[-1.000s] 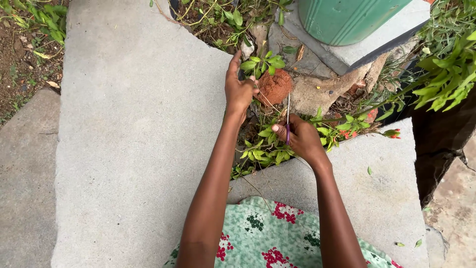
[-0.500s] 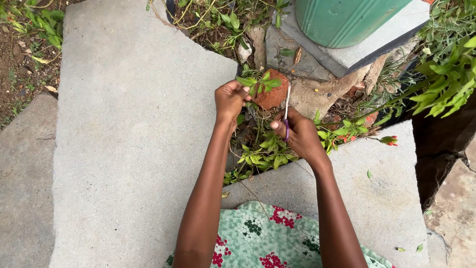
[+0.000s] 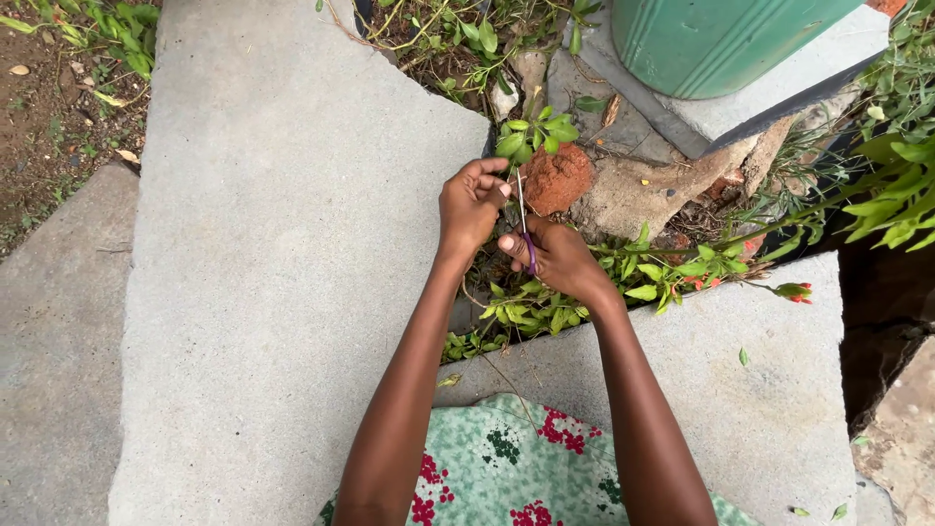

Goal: Pruning and cutting various green plants and small branches using a pair of scissors in an outdoor garden.

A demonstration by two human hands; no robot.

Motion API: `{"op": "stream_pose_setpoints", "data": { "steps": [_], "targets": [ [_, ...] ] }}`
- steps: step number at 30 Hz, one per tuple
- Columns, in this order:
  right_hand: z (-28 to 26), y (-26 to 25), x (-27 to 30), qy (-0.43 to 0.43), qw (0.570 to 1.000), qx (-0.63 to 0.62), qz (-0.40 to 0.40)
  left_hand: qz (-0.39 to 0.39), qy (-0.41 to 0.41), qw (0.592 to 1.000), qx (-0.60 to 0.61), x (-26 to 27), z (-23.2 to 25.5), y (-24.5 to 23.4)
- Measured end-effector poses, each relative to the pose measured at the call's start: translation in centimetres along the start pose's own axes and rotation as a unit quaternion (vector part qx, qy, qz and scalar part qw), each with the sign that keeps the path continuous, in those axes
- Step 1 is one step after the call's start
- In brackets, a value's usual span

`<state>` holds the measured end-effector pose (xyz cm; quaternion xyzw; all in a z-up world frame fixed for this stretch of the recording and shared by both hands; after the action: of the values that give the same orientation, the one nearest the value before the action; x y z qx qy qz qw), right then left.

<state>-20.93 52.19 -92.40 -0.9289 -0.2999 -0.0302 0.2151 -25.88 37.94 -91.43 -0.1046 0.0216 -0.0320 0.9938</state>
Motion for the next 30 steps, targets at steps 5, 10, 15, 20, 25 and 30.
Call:
{"op": "stream_pose_setpoints", "data": {
  "steps": [5, 10, 15, 20, 25, 30],
  "targets": [
    [0.8, 0.5, 0.1, -0.016, 1.0, -0.018, 0.007, 0.065, -0.009, 0.996, -0.065, -0.4, 0.3, -2.4],
    [2.2, 0.3, -0.6, -0.016, 0.999, -0.049, 0.014, 0.093, 0.105, 0.976, -0.164, -0.7, 6.3, -1.4],
    [1.9, -0.6, -0.9, -0.051, 0.995, -0.07, 0.044, 0.074, 0.096, 0.966, -0.228, -2.8, 8.3, 1.2],
    [2.2, -0.7, -1.0, -0.064, 0.993, -0.095, 0.038, 0.113, 0.088, 0.951, -0.273, -2.8, 7.7, 1.2],
    [1.5, 0.3, -1.7, -0.076, 0.989, -0.124, -0.018, 0.14, 0.134, 0.951, -0.241, -1.2, 6.8, 0.0],
    [1.2, 0.0, -3.1, -0.06, 0.994, -0.092, -0.015, 0.124, 0.107, 0.973, -0.163, -2.1, 4.0, -0.7]
  ]
}}
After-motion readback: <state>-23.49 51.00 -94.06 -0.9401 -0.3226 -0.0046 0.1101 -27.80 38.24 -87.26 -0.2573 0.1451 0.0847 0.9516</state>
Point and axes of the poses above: each hand's wrist, its own x-axis away from the middle knuckle, its own y-axis out of the palm, z = x × y, the point moved 8 cm from there along -x, towards the middle knuckle, and after that the axes turned 10 degrees about -z, right-handed, at the moved point
